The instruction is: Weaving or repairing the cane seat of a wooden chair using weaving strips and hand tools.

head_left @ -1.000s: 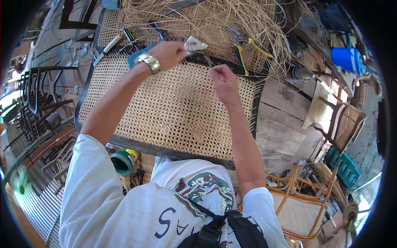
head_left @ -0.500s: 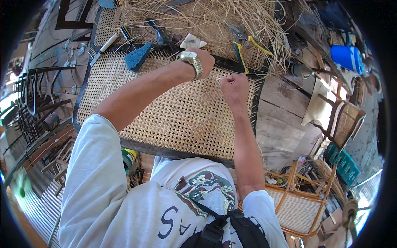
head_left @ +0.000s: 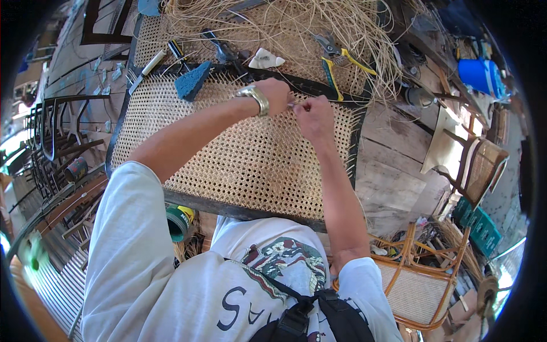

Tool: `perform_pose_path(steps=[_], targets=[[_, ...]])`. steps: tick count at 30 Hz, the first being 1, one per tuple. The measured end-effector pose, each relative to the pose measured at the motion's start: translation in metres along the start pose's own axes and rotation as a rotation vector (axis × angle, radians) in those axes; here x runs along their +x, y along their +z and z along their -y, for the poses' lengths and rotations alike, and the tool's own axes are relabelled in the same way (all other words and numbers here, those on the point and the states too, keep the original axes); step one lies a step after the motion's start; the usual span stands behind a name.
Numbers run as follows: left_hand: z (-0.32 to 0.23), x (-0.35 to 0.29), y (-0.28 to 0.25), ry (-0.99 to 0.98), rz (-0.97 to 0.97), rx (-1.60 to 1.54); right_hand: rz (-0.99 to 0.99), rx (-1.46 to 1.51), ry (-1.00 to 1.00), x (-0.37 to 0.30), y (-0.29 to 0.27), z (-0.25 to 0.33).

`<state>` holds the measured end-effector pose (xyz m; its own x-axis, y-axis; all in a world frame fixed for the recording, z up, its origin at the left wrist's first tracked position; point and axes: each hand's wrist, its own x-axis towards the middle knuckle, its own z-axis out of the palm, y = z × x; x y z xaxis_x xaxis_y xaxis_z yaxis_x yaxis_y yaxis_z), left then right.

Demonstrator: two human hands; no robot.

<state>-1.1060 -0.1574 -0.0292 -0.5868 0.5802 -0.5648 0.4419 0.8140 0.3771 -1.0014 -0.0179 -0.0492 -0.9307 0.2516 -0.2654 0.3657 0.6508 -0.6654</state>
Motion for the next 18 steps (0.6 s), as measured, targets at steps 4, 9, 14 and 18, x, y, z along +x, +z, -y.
perform_pose_path(steps=[4,9,14,18], targets=[[0.004,0.017,-0.011,-0.09,0.217,-0.229,-0.119,0.001,-0.052,-0.005,0.008,-0.002],[0.012,0.023,-0.002,0.151,0.236,0.153,0.065,0.247,0.258,0.001,-0.01,-0.004],[-0.022,0.001,-0.002,0.19,-0.07,0.301,0.128,0.12,0.273,0.016,-0.022,-0.007],[-0.02,-0.002,-0.005,0.157,-0.078,0.296,0.176,-0.017,0.248,0.02,-0.023,0.001]])
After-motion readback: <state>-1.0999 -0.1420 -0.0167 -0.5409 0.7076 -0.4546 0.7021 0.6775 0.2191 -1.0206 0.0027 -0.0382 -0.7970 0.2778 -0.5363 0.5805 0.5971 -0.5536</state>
